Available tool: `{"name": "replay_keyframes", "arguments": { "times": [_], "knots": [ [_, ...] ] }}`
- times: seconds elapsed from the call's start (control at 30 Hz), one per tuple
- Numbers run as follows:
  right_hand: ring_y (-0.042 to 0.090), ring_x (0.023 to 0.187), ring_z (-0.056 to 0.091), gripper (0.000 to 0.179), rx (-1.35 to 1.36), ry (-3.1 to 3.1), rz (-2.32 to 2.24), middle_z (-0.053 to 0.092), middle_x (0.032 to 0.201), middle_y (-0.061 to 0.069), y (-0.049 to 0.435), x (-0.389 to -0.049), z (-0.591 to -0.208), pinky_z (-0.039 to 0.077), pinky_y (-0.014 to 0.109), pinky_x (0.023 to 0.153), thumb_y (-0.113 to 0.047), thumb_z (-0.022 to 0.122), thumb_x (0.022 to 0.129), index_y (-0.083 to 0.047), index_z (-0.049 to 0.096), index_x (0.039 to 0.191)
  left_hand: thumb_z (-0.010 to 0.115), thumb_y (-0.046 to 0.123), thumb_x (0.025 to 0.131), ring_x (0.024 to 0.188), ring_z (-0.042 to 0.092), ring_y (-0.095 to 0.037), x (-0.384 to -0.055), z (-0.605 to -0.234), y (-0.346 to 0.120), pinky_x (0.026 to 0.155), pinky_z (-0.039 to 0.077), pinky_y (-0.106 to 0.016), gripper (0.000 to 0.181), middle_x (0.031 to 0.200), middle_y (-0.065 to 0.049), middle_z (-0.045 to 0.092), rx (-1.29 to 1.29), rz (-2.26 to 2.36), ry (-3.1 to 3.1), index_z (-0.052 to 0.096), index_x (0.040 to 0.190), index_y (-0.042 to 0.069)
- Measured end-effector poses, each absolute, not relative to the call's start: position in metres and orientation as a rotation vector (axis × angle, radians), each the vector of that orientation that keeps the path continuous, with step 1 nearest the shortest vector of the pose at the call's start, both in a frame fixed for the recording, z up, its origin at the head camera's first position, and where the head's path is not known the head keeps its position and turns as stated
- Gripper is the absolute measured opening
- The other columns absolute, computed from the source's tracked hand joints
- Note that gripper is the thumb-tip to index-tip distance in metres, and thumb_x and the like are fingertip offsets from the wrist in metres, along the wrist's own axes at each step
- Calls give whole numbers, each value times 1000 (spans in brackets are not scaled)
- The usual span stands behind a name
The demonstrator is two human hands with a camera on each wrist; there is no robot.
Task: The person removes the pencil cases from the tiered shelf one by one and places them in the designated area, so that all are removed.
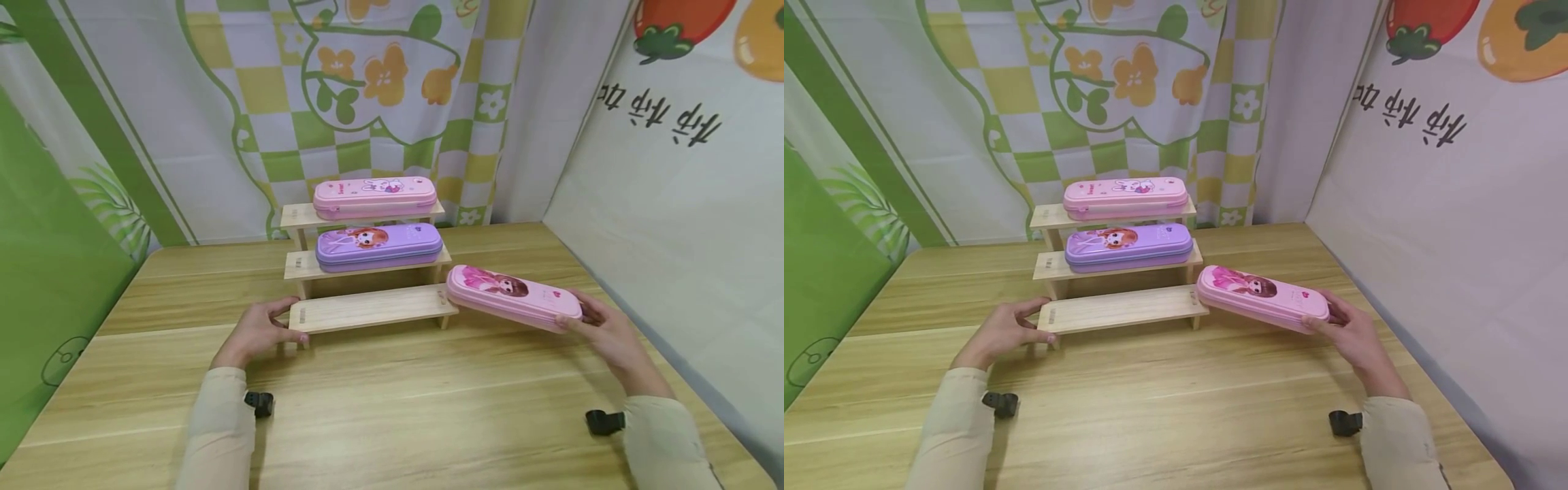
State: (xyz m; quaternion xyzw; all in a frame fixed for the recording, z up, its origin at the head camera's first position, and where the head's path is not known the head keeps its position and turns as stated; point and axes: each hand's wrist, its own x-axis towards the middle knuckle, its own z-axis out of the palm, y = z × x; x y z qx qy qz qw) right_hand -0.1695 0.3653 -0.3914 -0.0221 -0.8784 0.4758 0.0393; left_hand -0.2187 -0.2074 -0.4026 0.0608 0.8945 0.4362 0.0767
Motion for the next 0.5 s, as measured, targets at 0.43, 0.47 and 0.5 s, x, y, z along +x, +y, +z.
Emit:
{"name": "replay_keyframes", "arguments": {
  "times": [0.43,0.47,0.5],
  "knots": [
    [-21,96,42,83,-230,-2747,1420,44,153,26,367,-172,-393,41,4,77,-42,68,95,-2,30,158,90,23,76,100,66,-23,-219,-404,-208,86,50,-35,85,148,-21,53,143,1309,2675,50,149,9],
    [-21,96,42,83,-243,-2738,1430,46,152,25,367,-172,-393,40,4,77,-42,68,95,-1,30,157,90,24,76,100,66,-23,-219,-404,-208,85,50,-35,85,148,-22,53,147,1305,2676,49,150,9],
    [-21,96,43,83,-254,-2730,1434,49,150,22,367,-173,-394,41,4,77,-42,68,95,-1,30,157,90,24,76,100,66,-23,-220,-405,-208,86,50,-35,85,148,-22,53,141,1306,2675,49,150,10]
  ]
}}
